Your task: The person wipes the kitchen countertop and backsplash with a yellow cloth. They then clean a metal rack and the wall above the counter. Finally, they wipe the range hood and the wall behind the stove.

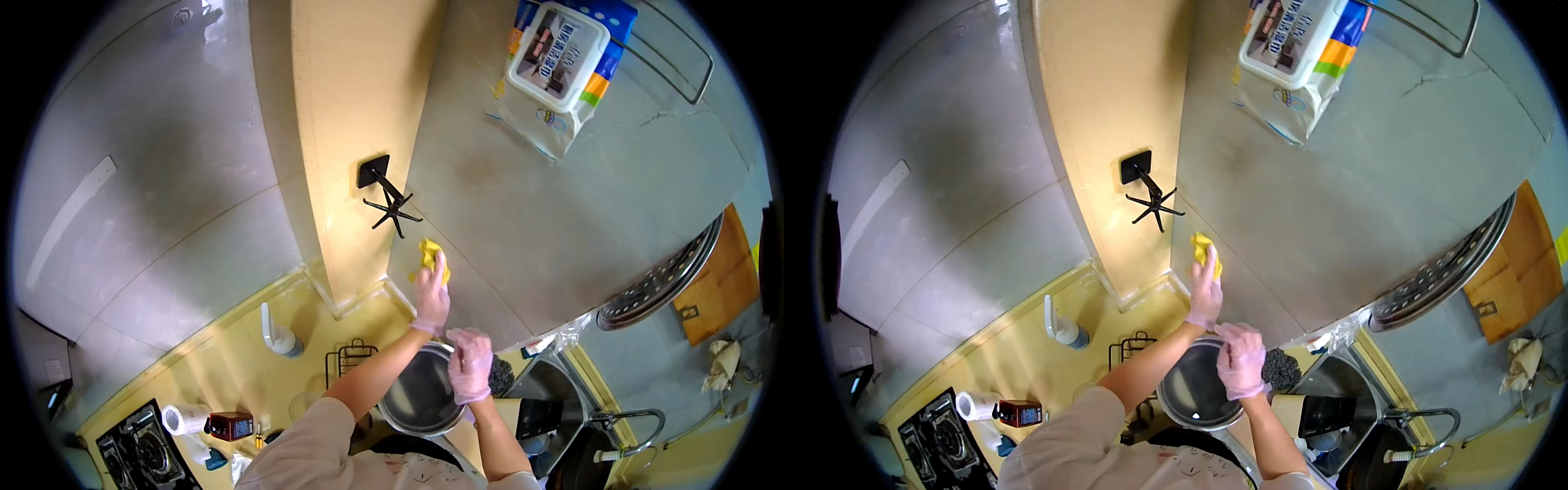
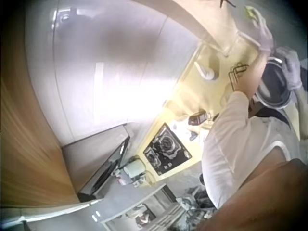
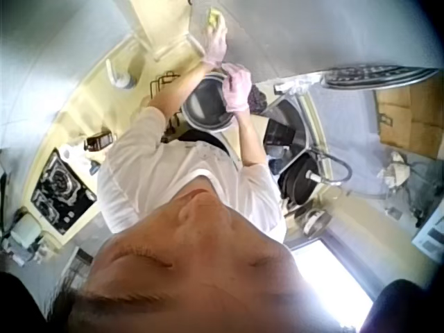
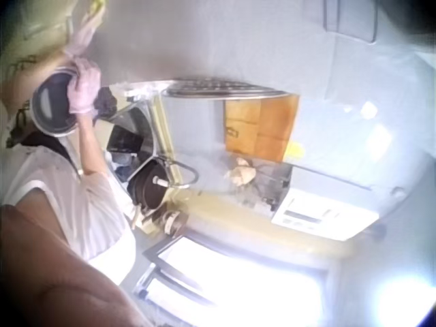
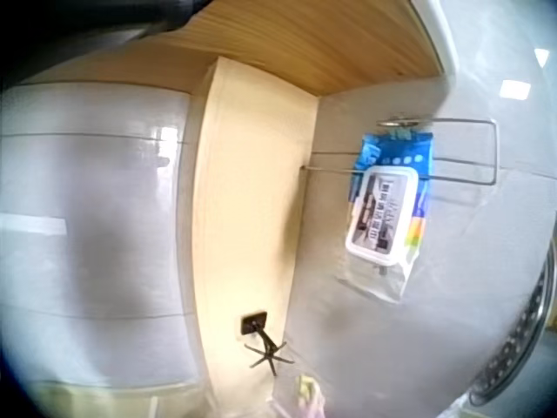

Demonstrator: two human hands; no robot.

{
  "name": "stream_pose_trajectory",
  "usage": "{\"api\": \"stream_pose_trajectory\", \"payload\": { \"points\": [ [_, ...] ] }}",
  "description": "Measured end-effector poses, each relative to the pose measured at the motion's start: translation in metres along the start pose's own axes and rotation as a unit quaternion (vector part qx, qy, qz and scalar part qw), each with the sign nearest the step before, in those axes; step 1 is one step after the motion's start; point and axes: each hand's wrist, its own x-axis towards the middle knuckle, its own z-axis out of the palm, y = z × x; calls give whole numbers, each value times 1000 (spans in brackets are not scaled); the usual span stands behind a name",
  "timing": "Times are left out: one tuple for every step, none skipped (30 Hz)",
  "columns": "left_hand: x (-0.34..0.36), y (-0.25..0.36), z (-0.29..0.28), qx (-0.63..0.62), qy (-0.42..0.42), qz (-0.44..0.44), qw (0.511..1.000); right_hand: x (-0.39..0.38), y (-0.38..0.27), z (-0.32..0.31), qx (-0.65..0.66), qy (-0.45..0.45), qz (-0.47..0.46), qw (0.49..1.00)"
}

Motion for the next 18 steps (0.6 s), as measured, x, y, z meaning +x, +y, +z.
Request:
{"api": "stream_pose_trajectory", "payload": {
  "points": [
    [-1, -5, 3, 26, 14, 31, 999, 8, -2, 6, 10, -6, 5, 1000],
    [0, -11, 5, 53, 29, 61, 996, 14, 0, 14, 22, -13, 19, 999],
    [22, -21, -16, 53, -1, 5, 999, 20, -13, 30, 42, -2, 47, 998],
    [57, -28, -15, 29, 1, -60, 998, 27, -9, 29, 41, -12, 49, 998],
    [76, -35, -16, 7, -1, -122, 992, 32, -7, 29, 42, -19, 53, 997],
    [67, -50, -20, 19, 6, -116, 993, 33, -15, 33, 61, -19, 53, 997],
    [59, -46, -17, 26, 6, -81, 996, 33, -13, 34, 60, -21, 54, 997],
    [41, -38, -14, 34, 5, -45, 998, 30, -12, 34, 58, -24, 55, 997],
    [24, -32, -16, 48, 1, -9, 999, 24, -13, 37, 61, -23, 59, 996],
    [12, -33, -17, 66, -11, -25, 997, 18, -14, 41, 82, -13, 59, 995],
    [11, -39, -18, 57, -21, -15, 998, 15, -15, 41, 85, -19, 73, 994],
    [15, -32, -26, 49, -32, -9, 998, 11, -16, 42, 89, -28, 88, 992],
    [18, -28, -31, 40, -43, -2, 998, 9, -16, 43, 92, -37, 103, 990],
    [30, -31, -30, 34, -57, 8, 998, 8, -16, 45, 95, -32, 103, 990],
    [46, -33, -32, 63, -71, 12, 995, 6, -16, 48, 99, -28, 102, 989],
    [61, -32, -33, 90, -87, 15, 992, 4, -15, 48, 99, -25, 103, 989],
    [66, -32, -33, 116, -103, 18, 988, 4, -15, 47, 89, -31, 97, 991],
    [59, -38, -29, 97, 10, 21, 995, 7, -18, 48, 83, -39, 90, 992]
  ]
}}
